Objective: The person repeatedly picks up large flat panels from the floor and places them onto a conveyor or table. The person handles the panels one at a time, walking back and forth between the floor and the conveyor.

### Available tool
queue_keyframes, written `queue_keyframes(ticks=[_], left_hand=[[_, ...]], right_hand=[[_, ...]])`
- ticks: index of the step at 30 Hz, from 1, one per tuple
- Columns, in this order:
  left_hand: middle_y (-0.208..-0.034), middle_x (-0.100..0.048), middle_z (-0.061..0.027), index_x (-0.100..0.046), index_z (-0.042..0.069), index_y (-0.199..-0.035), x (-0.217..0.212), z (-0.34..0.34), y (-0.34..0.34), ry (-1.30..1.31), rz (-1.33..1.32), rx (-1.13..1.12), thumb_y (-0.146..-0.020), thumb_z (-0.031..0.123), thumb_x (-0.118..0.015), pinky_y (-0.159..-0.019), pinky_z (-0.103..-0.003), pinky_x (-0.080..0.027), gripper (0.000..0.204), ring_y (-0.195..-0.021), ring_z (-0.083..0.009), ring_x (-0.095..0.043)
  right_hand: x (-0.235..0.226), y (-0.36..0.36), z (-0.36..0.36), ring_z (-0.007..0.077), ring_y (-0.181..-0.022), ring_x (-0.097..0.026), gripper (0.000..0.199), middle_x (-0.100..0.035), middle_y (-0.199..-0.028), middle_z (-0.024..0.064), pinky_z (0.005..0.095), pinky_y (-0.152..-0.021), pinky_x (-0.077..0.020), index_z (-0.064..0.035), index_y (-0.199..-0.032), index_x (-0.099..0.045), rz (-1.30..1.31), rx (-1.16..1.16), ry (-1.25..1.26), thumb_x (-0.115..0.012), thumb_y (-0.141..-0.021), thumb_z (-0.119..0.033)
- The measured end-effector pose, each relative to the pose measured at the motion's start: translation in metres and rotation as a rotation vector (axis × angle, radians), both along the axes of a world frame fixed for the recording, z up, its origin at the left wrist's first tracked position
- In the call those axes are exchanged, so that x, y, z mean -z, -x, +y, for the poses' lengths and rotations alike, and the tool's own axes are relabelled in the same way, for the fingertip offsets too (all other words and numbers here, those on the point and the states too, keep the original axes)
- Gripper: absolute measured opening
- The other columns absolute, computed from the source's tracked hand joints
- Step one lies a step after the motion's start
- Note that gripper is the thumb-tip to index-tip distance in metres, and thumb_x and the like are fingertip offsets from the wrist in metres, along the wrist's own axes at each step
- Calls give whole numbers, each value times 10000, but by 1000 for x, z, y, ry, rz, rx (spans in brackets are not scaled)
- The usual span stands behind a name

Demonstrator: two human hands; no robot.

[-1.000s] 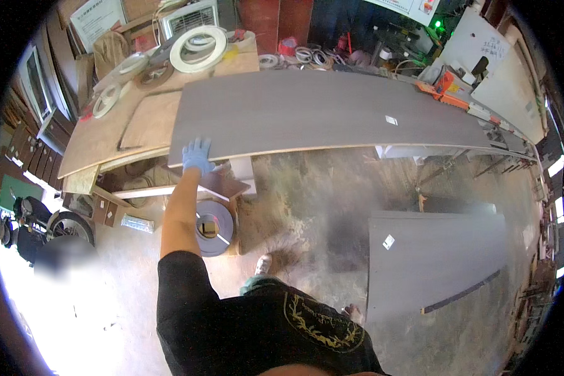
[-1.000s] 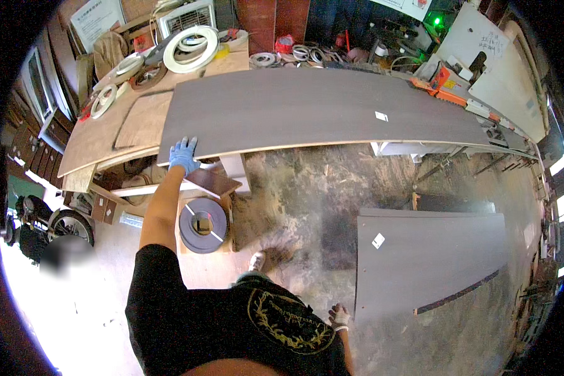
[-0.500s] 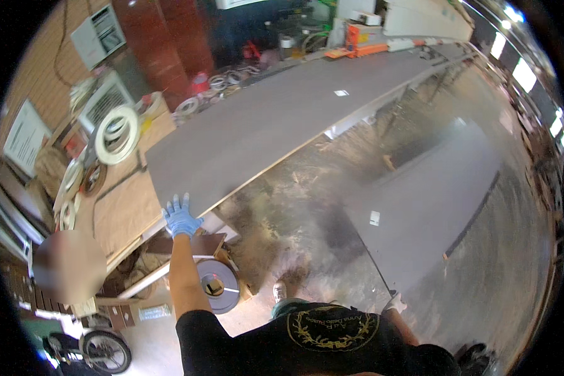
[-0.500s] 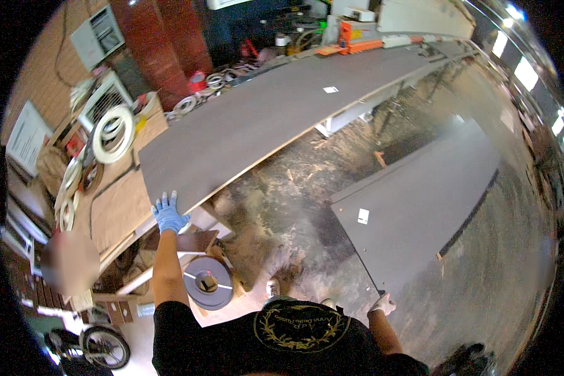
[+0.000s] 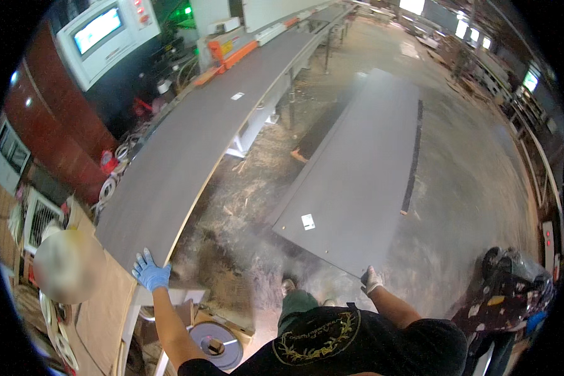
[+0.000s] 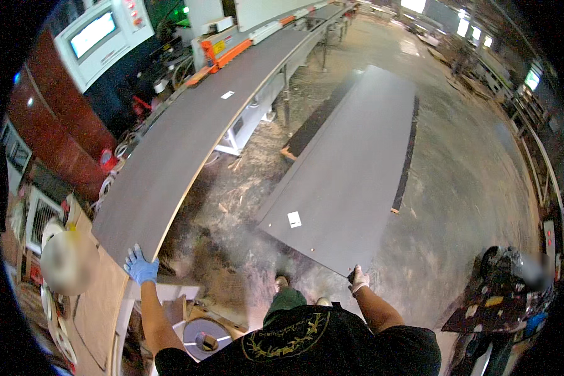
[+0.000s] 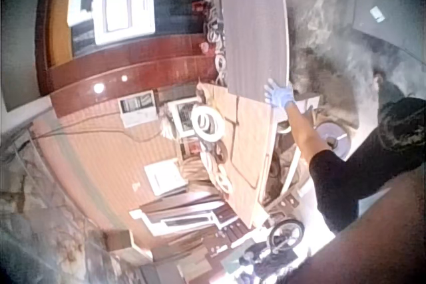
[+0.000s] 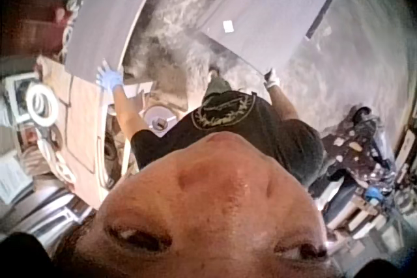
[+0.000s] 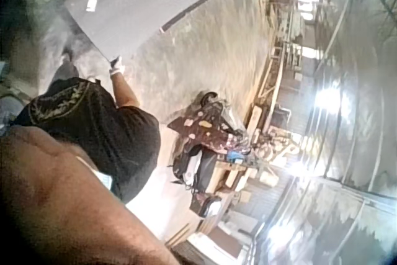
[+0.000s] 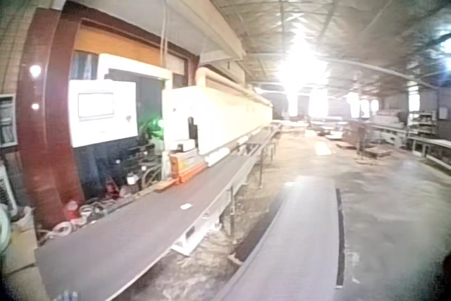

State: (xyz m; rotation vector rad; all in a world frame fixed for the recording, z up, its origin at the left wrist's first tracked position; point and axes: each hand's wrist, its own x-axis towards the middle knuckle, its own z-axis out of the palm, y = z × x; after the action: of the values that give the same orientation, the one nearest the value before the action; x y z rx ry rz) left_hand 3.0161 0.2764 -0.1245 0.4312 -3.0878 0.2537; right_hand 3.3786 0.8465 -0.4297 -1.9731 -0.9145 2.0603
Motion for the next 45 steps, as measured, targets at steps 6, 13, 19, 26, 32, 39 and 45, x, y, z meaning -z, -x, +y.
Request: queue_keyframes(ticks=[6, 13, 19, 26, 32, 39, 45], left_hand=[[-1461, -215, -101, -207, 213, -1417, 6, 46, 40, 8, -12, 93, -693, 430, -657, -1076, -481, -160, 879, -1308, -349, -252], [-1463, -212, -93, -210, 216, -1416, 5, 103, 83, 13, 0, 136, -714, 434, -641, -1074, -485, -171, 852, -1304, -336, -267], [-1460, -218, -91, -219, 198, -1414, 5, 153, 116, -21, 16, 204, -732, 444, -621, -1082, -459, -170, 829, -1306, -314, -269], [-1431, -247, -167, -268, 102, -1386, 61, 273, 42, -402, 472, 953, -706, 439, -627, -1060, -449, -236, 840, -1289, -307, -287], [-1274, -396, -169, -371, 35, -1300, 229, 335, -164, -1530, -814, 12, -736, 430, -626, -963, -408, -325, 735, -1147, -292, -402], [-1092, -563, -126, -425, 8, -1248, 256, 418, -291, -1891, -706, -531, -799, 438, -619, -824, -353, -453, 651, -968, -260, -534], [-1083, -543, -122, -468, 8, -1204, 201, 267, -311, -1598, -90, -209, -809, 427, -624, -758, -336, -493, 597, -982, -214, -537]], right_hand=[[-40, 12, -13, 314, -1051, -513, 899, -456, -1268, 138, 549, -783, -411, -109, -1398, -167, -100, 9, -149, -668, -742, -465], [-70, 23, -6, 296, -1113, -489, 947, -444, -1249, 231, 386, -893, -420, 113, -1321, -232, -162, -182, -326, -684, -725, -469], [-11, -1, 21, 223, -866, -579, 784, -586, -1017, 165, 347, -744, -486, 116, -1196, -415, -120, -241, -367, -748, -697, -390], [32, -52, 48, 239, -1035, -538, 793, -563, -1141, 175, 333, -883, -428, 108, -1224, -423, -65, -155, -392, -714, -730, -440], [-40, -12, -14, 175, -748, -550, 466, -583, -871, 55, 328, -672, -483, -24, -1016, -561, 246, -69, -77, -672, -776, -408], [-45, -49, 2, 204, -853, -546, 496, -529, -1026, 100, 381, -711, -500, -90, -1072, -516, 476, -652, 317, -599, -800, -497], [-188, 43, 30, 217, -771, -581, 452, -598, -909, 91, 356, -620, -507, -53, -972, -554, 392, -673, 312, -674, -749, -428]])
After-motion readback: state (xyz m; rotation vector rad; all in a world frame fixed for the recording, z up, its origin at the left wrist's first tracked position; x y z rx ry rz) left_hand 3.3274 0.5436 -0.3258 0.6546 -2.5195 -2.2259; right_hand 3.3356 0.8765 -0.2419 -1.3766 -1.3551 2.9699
